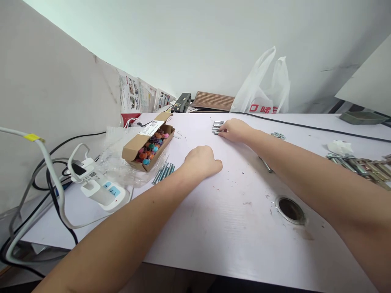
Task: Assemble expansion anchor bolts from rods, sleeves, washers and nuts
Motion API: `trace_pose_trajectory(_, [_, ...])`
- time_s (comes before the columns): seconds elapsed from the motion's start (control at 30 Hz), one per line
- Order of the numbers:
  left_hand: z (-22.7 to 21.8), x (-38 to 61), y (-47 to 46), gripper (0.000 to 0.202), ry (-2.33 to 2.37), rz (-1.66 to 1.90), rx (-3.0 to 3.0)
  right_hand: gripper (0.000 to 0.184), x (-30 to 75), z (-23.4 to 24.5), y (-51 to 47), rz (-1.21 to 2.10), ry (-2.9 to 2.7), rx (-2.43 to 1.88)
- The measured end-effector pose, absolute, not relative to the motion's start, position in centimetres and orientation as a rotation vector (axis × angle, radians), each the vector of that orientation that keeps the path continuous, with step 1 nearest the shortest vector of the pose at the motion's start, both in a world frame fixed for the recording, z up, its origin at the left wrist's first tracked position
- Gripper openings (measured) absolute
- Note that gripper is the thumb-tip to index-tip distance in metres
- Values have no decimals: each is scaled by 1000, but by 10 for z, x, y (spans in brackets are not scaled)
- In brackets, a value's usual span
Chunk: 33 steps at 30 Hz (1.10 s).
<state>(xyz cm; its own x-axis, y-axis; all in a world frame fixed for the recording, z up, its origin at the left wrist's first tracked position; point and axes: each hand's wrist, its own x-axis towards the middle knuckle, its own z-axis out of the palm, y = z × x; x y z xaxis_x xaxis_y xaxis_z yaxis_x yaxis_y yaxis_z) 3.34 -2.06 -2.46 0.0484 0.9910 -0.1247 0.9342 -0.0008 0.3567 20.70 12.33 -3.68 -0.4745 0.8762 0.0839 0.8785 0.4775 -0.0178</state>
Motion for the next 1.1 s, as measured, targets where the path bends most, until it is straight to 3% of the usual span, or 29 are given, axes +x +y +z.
trace_pose_trajectory(0.13, [-27,34,-21,22,1809,310,2037,28,207,-41,108,-203,-2691,-1434])
trace_pose_trajectory(0.3, [-30,40,-16,18,1227,703,1556,32,221,-26,89,-249,-2542,-1418])
trace_pose_trajectory(0.47, [-37,44,-11,11,1045,781,1361,33,261,4,60,409,-2077,-1475])
trace_pose_trajectory(0.63, [-44,42,-12,15,1251,741,1853,48,280,21,36,872,-2160,-1332])
trace_pose_trajectory(0.73, [-46,44,-13,9,1236,726,2057,42,272,28,25,903,-2309,-1355])
trace_pose_trajectory(0.9, [-50,48,-12,21,1257,659,2103,28,257,30,17,839,-2397,-1373])
trace_pose_trajectory(1.1, [-50,49,-7,25,1217,648,2168,26,257,31,16,873,-2296,-1430])
